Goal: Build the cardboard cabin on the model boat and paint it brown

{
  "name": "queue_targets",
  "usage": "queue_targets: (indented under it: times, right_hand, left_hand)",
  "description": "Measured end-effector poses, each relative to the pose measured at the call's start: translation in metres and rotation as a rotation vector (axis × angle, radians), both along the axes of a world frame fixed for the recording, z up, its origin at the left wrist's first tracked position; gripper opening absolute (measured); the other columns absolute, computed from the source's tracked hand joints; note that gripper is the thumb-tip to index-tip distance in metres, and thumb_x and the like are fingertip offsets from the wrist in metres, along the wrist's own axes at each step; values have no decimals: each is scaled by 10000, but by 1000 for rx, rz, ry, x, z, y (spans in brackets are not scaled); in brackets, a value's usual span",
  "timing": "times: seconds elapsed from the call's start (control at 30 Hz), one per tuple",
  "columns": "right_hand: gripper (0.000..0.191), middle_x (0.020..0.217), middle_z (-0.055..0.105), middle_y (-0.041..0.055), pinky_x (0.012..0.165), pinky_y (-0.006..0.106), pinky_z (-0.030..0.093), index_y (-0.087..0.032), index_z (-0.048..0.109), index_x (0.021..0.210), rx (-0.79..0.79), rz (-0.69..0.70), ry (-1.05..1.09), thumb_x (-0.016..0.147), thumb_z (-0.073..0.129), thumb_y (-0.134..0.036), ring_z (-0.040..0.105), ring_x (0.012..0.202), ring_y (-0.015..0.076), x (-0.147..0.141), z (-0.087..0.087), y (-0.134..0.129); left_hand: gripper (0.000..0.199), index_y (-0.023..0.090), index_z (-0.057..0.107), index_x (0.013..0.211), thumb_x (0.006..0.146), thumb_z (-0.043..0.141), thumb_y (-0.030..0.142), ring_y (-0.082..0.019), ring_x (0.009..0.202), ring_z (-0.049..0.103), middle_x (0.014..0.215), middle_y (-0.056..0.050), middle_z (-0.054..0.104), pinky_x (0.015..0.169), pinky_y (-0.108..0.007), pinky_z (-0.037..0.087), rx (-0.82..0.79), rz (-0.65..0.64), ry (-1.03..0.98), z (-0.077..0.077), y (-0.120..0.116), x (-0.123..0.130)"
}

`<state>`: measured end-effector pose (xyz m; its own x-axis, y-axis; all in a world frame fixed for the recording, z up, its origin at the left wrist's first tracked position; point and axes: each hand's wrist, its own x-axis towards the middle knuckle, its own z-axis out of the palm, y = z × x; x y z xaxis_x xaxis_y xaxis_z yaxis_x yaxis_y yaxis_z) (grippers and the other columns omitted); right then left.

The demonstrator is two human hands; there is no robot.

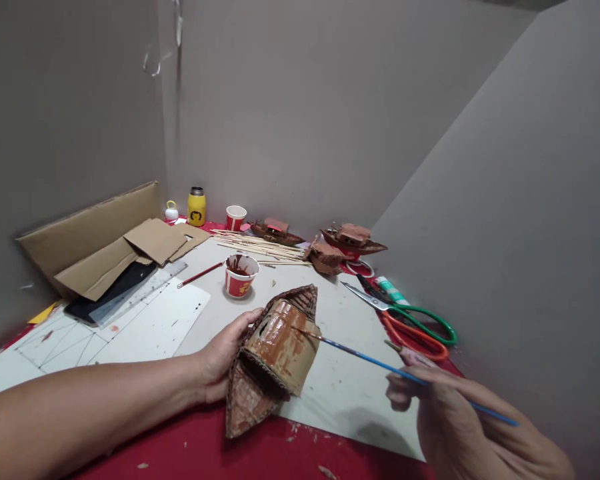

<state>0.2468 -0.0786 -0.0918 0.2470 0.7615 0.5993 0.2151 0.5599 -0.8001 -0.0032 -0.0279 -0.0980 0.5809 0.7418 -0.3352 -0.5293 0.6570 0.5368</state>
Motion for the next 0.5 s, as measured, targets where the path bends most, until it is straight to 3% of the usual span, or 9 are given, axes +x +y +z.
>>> queue_targets:
  times: [0.23, 0.4, 0.5]
  right_hand:
    - [157, 745, 749, 38, 541, 313, 575, -320, 799, 1026, 82, 221, -196, 944, 676, -269, 693, 626, 195, -9, 4, -11]
    - [209, 829, 771, 18, 592, 315, 598, -327, 790, 1051, 121, 8, -205, 933, 677, -196, 703, 647, 178, -6, 0, -8]
    - [230, 838, 778, 20, 572, 319, 597, -325, 783, 1073, 134, 3, -174, 933, 670, -182, 707, 635, 182, -2, -1, -8]
  left_hand:
    - [535, 95, 727, 1157, 937, 511, 531, -278, 924, 736, 990, -115, 811, 858, -350, 499, 6, -11, 30, 1, -2, 0]
    - [504, 101, 744, 1110, 957, 496, 512, -248, 796, 739, 829, -81, 812, 790, -318, 495, -18, 14, 35, 2, -2, 1]
    - [479, 105, 744, 1107, 963, 500, 490, -239, 769, 737, 814, -68, 811, 782, -313, 496, -22, 26, 25, 1, -3, 1]
